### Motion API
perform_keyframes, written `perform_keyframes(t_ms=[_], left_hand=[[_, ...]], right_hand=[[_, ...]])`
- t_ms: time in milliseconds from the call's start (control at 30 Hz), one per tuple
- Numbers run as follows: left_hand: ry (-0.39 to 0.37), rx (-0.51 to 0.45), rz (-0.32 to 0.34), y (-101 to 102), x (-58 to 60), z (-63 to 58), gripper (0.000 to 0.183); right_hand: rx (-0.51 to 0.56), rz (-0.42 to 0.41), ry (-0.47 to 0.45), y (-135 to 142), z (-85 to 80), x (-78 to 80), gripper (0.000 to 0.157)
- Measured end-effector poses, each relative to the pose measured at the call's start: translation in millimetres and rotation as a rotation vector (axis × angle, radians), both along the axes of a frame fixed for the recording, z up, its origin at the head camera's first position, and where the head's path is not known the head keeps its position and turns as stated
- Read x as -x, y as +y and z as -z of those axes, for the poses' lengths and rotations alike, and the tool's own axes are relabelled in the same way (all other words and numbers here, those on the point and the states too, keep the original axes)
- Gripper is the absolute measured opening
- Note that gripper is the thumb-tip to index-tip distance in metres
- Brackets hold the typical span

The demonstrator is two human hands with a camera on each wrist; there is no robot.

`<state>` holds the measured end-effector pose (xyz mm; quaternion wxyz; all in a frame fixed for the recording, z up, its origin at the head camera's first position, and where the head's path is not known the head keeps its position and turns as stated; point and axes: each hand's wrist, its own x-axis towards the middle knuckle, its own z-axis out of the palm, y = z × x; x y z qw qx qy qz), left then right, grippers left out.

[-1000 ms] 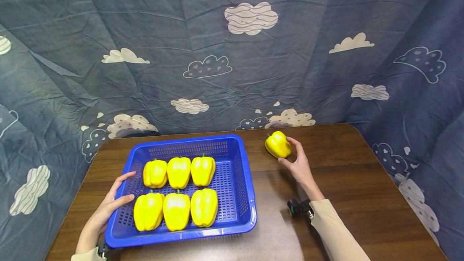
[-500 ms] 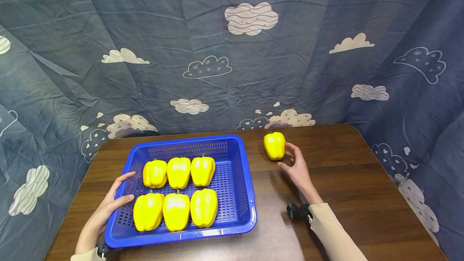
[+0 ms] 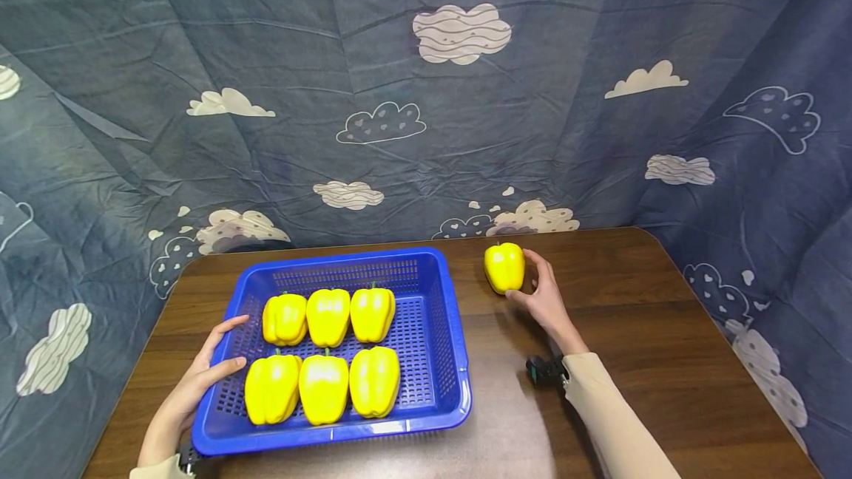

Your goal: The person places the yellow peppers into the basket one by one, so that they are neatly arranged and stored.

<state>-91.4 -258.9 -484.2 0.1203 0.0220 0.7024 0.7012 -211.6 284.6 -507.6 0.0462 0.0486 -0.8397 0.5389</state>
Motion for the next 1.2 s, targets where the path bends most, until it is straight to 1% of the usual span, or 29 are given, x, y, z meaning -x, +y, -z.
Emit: perform_keyframes(t_ms=[200, 400, 533, 700, 900, 1033, 1200], left_hand=[[-0.004, -0.006, 0.006, 0, -0.2, -0.8, 0.059], [-0.016, -0.007, 0.003, 1, 0.0, -1.9, 0.06], [-0.015, -0.002, 0.002, 0, -0.2, -2.0, 0.059], [-0.007, -0.002, 0.003, 0, 0.2, -1.6, 0.059], [-0.013, -0.009, 0.005, 1, 0.9, -1.6, 0.058], [-0.019, -0.004, 0.002, 1, 0.8, -1.6, 0.058], [-0.015, 0.008, -0.002, 1, 0.4, -1.8, 0.058]], right_hand=[[-0.025, -0.03, -0.008, 1, 2.0, 13.1, 0.091], [-0.089, -0.032, -0.045, 0, 2.8, 19.4, 0.095], [-0.132, -0.038, -0.048, -1, 8.4, 21.7, 0.099], [-0.141, -0.024, -0.024, -2, 14.7, 21.2, 0.101], [-0.156, 0.013, -0.015, -3, 15.4, 19.3, 0.101], [-0.131, 0.037, 0.004, -6, 12.4, 15.5, 0.099], [-0.087, 0.053, 0.026, -12, 3.7, 8.3, 0.097]])
